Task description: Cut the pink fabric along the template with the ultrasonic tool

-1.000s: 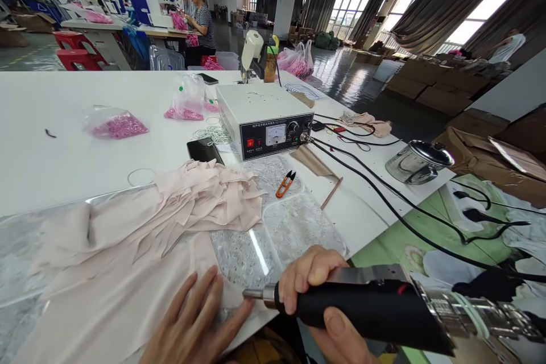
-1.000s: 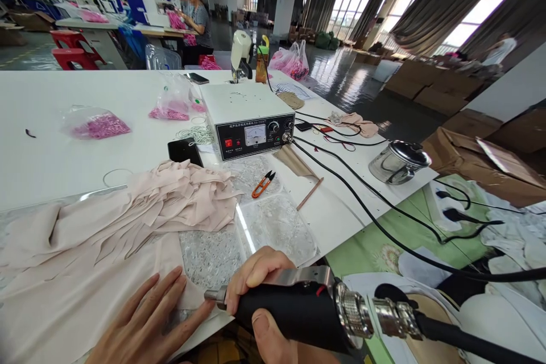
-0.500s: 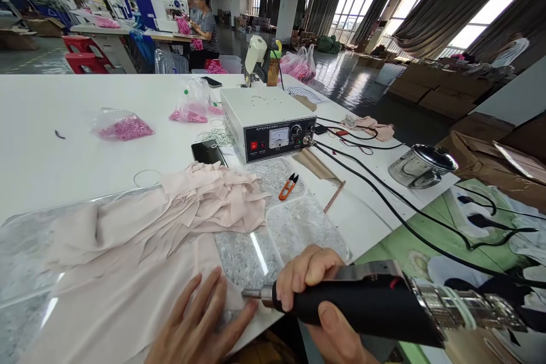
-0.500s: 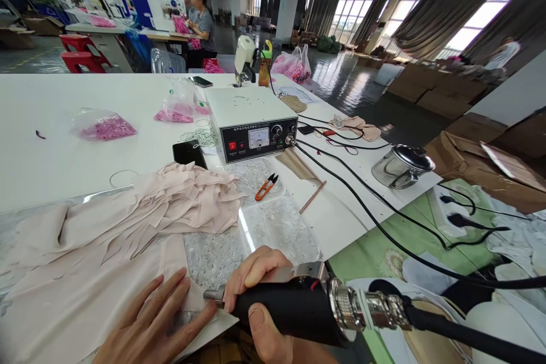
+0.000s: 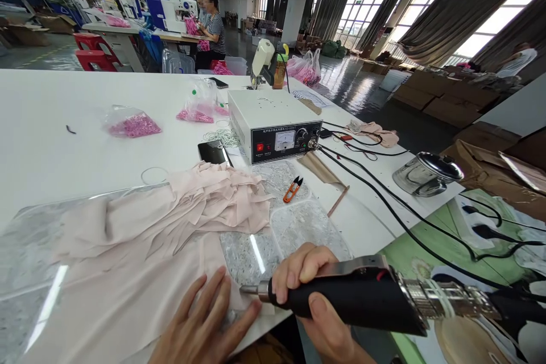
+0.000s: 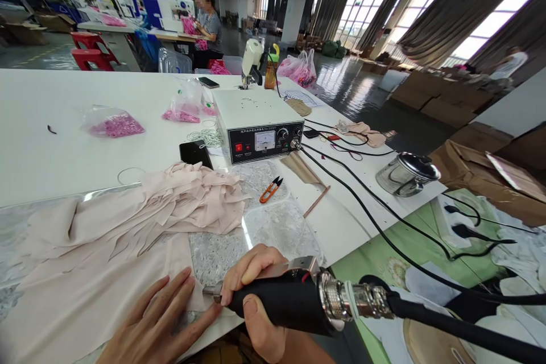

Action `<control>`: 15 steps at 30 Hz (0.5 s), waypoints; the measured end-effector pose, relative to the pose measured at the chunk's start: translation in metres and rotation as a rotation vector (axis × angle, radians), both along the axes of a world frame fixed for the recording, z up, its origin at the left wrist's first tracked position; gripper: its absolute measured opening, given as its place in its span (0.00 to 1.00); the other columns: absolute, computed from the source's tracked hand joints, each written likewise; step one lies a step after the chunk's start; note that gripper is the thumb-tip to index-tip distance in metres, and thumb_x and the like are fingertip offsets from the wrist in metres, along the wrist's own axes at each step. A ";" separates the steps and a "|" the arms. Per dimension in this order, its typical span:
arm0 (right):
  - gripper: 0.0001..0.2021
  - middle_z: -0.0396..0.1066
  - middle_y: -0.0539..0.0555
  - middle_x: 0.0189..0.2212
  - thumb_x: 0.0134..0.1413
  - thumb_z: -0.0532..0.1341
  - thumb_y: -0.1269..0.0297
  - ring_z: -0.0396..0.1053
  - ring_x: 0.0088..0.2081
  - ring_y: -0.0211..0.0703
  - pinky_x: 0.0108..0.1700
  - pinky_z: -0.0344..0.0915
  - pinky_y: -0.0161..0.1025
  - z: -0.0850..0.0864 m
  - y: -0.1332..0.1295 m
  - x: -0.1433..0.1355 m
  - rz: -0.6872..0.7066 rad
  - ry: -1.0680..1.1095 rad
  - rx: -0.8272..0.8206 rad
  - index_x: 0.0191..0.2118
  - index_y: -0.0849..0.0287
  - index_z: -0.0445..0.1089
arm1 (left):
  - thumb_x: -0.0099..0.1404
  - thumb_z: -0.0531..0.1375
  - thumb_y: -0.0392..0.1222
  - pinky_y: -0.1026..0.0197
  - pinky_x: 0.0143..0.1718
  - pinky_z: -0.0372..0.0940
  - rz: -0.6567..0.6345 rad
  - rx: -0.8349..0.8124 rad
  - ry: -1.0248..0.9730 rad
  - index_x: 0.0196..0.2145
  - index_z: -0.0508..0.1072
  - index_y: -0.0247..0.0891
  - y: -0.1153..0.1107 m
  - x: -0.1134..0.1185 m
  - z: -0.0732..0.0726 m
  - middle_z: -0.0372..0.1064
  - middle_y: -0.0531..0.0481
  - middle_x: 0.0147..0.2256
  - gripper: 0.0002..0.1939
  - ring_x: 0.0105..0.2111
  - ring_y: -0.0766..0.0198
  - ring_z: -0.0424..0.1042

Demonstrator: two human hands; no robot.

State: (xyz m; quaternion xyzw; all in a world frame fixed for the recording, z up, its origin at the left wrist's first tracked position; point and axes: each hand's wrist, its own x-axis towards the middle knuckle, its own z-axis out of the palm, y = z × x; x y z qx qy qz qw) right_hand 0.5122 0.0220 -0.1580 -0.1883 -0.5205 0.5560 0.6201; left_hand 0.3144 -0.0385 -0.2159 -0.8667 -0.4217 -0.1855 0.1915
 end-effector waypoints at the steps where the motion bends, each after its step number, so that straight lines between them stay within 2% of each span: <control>1: 0.07 0.59 0.47 0.31 0.60 0.55 0.55 0.66 0.26 0.36 0.30 0.65 0.39 0.001 0.000 0.000 -0.004 0.004 -0.004 0.39 0.52 0.61 | 0.60 0.54 0.72 0.46 0.61 0.48 0.004 -0.010 0.038 0.65 0.56 0.54 -0.001 0.000 0.003 0.67 0.40 0.53 0.40 0.57 0.45 0.62; 4: 0.09 0.59 0.46 0.29 0.58 0.58 0.54 0.66 0.24 0.34 0.28 0.66 0.37 0.005 0.002 0.002 -0.051 0.060 -0.039 0.36 0.53 0.63 | 0.53 0.67 0.66 0.49 0.57 0.57 -0.002 -0.103 0.158 0.66 0.53 0.54 -0.006 -0.005 0.021 0.64 0.38 0.57 0.49 0.59 0.45 0.60; 5: 0.09 0.59 0.46 0.28 0.57 0.58 0.54 0.65 0.23 0.34 0.27 0.66 0.37 0.005 0.003 0.004 -0.081 0.092 -0.052 0.35 0.54 0.64 | 0.54 0.68 0.62 0.50 0.56 0.60 -0.003 -0.135 0.167 0.66 0.53 0.54 -0.008 -0.009 0.028 0.63 0.38 0.58 0.48 0.60 0.47 0.59; 8: 0.09 0.58 0.47 0.28 0.54 0.59 0.56 0.64 0.21 0.34 0.24 0.64 0.36 0.005 0.006 0.009 -0.176 0.154 -0.077 0.34 0.57 0.65 | 0.66 0.61 0.46 0.51 0.58 0.59 0.032 -0.135 0.077 0.65 0.57 0.48 -0.016 -0.032 0.042 0.60 0.41 0.61 0.32 0.62 0.51 0.56; 10: 0.10 0.58 0.47 0.27 0.51 0.59 0.56 0.63 0.21 0.34 0.23 0.63 0.37 0.004 0.008 0.012 -0.228 0.156 -0.099 0.33 0.58 0.65 | 0.70 0.53 0.38 0.53 0.60 0.56 0.114 -0.110 0.009 0.64 0.59 0.42 -0.024 -0.055 0.043 0.56 0.42 0.63 0.25 0.63 0.53 0.56; 12: 0.11 0.57 0.47 0.26 0.50 0.60 0.56 0.63 0.20 0.35 0.23 0.63 0.38 0.003 0.009 0.015 -0.253 0.132 -0.138 0.31 0.58 0.65 | 0.71 0.49 0.36 0.54 0.61 0.55 0.231 -0.102 -0.019 0.64 0.59 0.39 -0.034 -0.082 0.036 0.54 0.43 0.64 0.25 0.62 0.53 0.57; 15: 0.11 0.58 0.47 0.26 0.49 0.61 0.55 0.64 0.20 0.36 0.23 0.64 0.40 0.002 0.009 0.016 -0.239 0.084 -0.196 0.30 0.57 0.64 | 0.72 0.48 0.40 0.53 0.53 0.61 0.461 -0.066 -0.060 0.64 0.59 0.39 -0.049 -0.115 0.022 0.61 0.42 0.60 0.23 0.54 0.52 0.66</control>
